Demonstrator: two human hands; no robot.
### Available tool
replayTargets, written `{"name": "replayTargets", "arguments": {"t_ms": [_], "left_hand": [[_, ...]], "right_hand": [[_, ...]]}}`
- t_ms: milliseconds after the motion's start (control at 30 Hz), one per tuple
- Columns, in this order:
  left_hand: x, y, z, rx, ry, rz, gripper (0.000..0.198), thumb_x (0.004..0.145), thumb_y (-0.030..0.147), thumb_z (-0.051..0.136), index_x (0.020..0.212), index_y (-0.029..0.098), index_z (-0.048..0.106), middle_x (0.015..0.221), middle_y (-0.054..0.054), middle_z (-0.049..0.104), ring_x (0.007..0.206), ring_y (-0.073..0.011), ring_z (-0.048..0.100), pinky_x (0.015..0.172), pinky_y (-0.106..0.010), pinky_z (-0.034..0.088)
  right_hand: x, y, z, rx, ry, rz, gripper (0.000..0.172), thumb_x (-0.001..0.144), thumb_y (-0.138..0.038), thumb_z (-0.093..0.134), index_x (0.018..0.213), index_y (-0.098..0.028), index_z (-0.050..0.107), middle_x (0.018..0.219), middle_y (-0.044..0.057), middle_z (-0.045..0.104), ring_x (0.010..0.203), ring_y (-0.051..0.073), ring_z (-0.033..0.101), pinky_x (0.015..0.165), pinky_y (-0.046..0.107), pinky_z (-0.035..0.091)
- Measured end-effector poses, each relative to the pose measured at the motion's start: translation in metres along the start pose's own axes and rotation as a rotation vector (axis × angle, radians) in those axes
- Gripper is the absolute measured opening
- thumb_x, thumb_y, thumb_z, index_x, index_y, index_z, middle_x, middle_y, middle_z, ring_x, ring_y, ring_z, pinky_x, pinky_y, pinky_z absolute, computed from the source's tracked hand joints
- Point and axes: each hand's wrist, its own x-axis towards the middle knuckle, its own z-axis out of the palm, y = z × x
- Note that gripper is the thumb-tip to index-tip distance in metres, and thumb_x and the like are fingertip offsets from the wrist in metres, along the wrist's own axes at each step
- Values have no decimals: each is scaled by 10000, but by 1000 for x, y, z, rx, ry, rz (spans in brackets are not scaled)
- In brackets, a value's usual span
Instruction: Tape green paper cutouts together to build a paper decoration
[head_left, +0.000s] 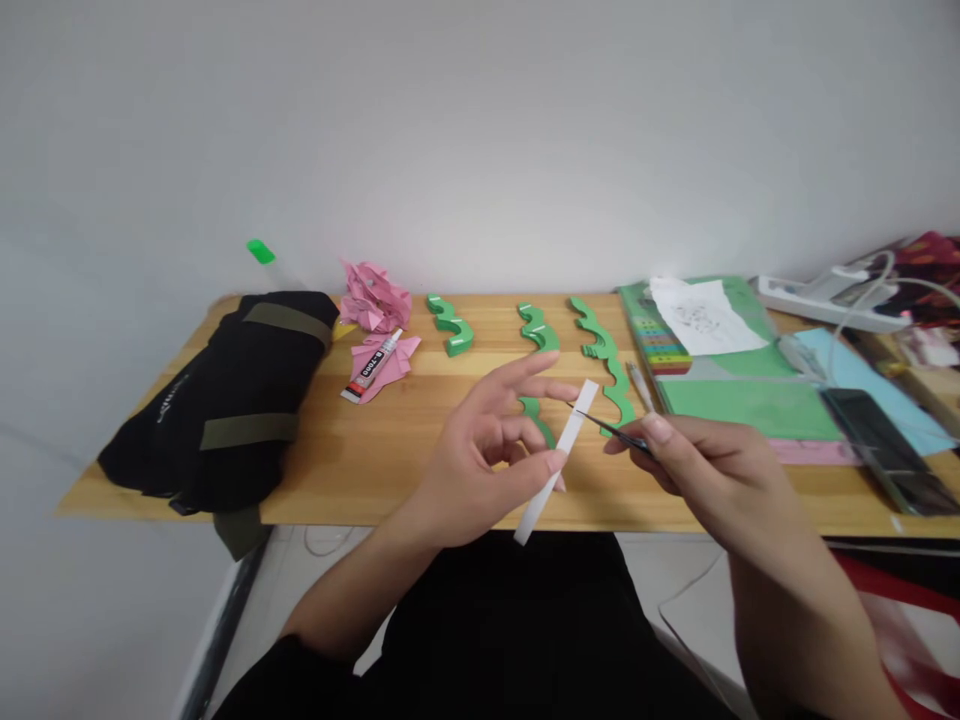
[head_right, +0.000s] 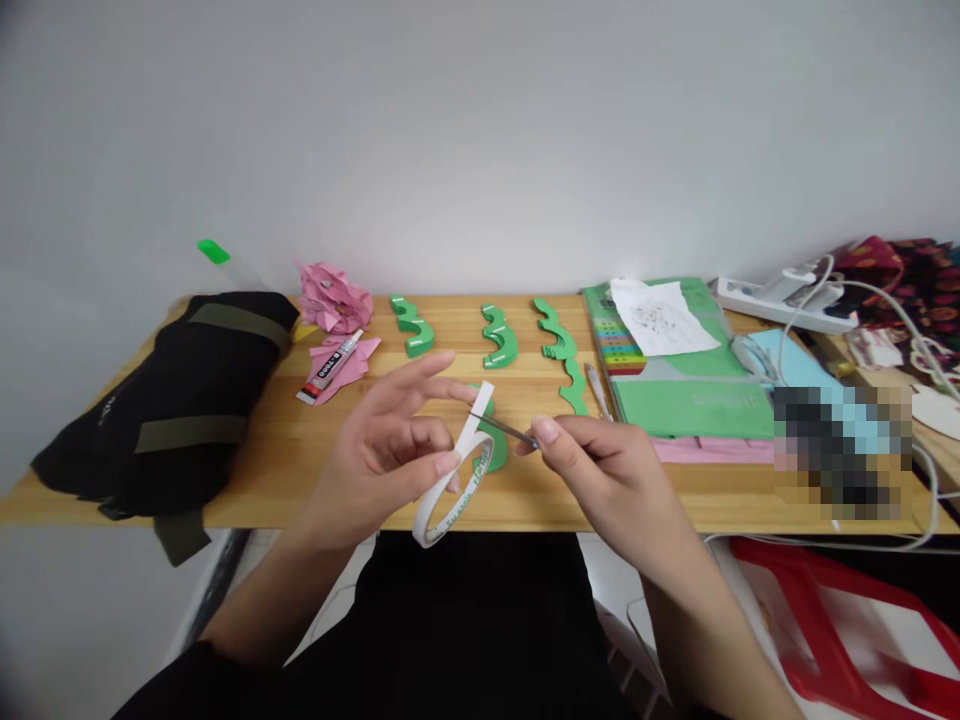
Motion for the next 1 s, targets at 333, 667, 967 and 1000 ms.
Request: {"name": "replayTargets", "arguments": {"t_ms": [333, 667, 967, 1000], "left_hand": [[1, -3, -4, 12, -4, 30, 580, 825, 88, 663, 1310, 369, 515, 1220, -10, 635, 587, -28, 631, 500, -143, 511], [3, -4, -5, -174, -25, -2, 534, 820, 79, 680, 1259, 368, 583, 1159, 0, 655, 592, -24, 635, 504, -117, 518], [6, -5, -7, -255, -10, -70, 496, 802, 132, 713, 1226, 365, 603, 1199, -6, 663, 585, -35, 642, 443, -110, 479], [6, -5, -7, -220, 0, -70, 502, 798, 126, 714, 1226, 362, 596, 1214, -9, 653, 582, -34, 645, 440, -108, 478]], "right_hand": [[5, -2, 2, -17, 3, 65, 499, 867, -616, 555, 667, -197, 739, 491, -23, 445, 448, 78, 367, 397, 219, 268], [7, -5, 4, -24, 11, 59, 536, 846, -646, 554, 600, -199, 719, 452, -24, 438, 422, 76, 344, 383, 225, 263], [8, -4, 8, -18, 26, 45, 512, 852, -625, 563, 601, -204, 712, 430, -46, 359, 405, 75, 319, 389, 231, 276], [8, -4, 8, -24, 32, 41, 505, 856, -618, 564, 608, -205, 717, 426, -46, 367, 403, 75, 324, 391, 230, 281]]}}
